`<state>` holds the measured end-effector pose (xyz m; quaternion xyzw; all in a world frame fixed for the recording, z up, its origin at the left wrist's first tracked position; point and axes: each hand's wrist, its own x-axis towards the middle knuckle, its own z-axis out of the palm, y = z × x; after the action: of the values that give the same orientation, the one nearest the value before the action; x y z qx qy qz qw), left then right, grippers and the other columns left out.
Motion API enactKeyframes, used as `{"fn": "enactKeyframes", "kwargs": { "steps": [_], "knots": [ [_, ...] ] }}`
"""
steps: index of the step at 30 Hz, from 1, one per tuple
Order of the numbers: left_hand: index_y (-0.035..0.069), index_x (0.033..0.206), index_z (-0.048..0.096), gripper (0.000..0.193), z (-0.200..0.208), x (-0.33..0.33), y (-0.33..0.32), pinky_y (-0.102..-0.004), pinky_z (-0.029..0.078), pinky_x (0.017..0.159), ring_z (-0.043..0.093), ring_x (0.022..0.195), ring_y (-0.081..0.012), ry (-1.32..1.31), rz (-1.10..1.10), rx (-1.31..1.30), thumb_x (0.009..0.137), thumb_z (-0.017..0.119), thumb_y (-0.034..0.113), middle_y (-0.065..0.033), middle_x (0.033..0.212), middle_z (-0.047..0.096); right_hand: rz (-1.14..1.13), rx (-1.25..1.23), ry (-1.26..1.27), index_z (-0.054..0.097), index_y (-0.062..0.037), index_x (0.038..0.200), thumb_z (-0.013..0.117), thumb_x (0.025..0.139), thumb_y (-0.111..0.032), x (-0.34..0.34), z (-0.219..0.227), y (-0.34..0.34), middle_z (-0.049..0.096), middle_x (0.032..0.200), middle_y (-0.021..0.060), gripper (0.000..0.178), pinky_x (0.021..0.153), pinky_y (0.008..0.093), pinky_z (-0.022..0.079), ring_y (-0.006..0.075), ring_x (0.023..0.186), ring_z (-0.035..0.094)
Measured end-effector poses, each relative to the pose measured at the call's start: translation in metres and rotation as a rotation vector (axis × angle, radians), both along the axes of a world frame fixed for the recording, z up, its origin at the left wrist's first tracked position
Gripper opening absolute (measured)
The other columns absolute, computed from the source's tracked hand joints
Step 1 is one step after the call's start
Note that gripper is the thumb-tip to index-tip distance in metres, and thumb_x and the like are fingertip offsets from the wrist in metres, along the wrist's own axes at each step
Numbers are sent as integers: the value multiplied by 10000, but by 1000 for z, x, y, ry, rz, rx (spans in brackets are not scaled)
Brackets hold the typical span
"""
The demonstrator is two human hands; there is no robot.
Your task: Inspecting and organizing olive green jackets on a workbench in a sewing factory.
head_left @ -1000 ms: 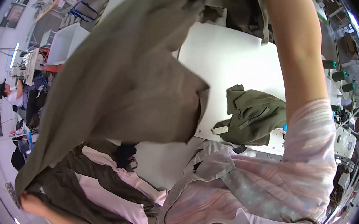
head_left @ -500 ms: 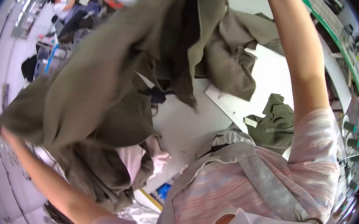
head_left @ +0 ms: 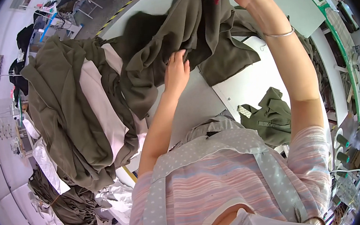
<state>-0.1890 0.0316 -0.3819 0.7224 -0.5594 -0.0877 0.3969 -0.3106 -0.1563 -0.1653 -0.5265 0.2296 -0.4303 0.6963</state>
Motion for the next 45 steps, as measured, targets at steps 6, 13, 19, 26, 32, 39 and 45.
{"fn": "enactKeyframes", "kwargs": {
  "steps": [6,13,19,26,32,39,45],
  "knots": [
    [17,854,534,154,-35,16,-43,-402,470,648,592,762,-354,-421,49,55,865,585,162,-158,852,605,54,-72,-74,474,-134,648,566,887,-136,6,29,25,370,548,-87,256,418,210,183,27,447,277],
    [3,784,534,216,21,13,-18,-389,458,574,584,584,-258,427,-46,350,879,565,194,-118,762,630,-105,-379,303,549,-54,815,559,895,-231,-5,-15,-20,520,600,-6,195,432,240,328,80,460,419],
    [-29,907,598,157,50,30,0,-321,471,638,595,669,-141,1271,-291,356,863,521,100,-75,850,653,565,-114,374,533,-30,1017,347,990,-385,-26,-124,110,558,625,20,402,481,200,327,47,514,401],
    [-53,1165,554,429,57,22,5,-266,388,921,534,1004,-138,1245,-505,339,764,403,-71,-87,1164,586,339,82,422,527,-34,919,402,987,-327,-37,-194,133,502,644,-5,326,506,201,326,55,537,402],
    [-51,1172,532,434,51,17,14,-269,384,931,523,1015,-139,1259,-468,364,757,404,-72,-78,1166,566,307,-10,603,557,-33,853,501,950,-312,-34,-193,131,520,625,-8,300,511,208,356,58,555,436],
    [-44,1150,524,405,45,25,20,-262,386,920,521,1011,-129,1225,-487,441,757,429,-71,-61,1098,569,375,47,542,565,-30,812,520,942,-309,-24,-191,130,518,613,-11,311,504,209,353,52,559,440],
    [-30,1125,541,370,38,22,15,-243,390,886,517,966,-116,1125,-474,454,767,450,-50,-46,1048,572,337,78,471,559,-31,791,539,934,-286,-24,-205,126,500,606,-21,293,496,213,334,44,556,419]
  ]
}}
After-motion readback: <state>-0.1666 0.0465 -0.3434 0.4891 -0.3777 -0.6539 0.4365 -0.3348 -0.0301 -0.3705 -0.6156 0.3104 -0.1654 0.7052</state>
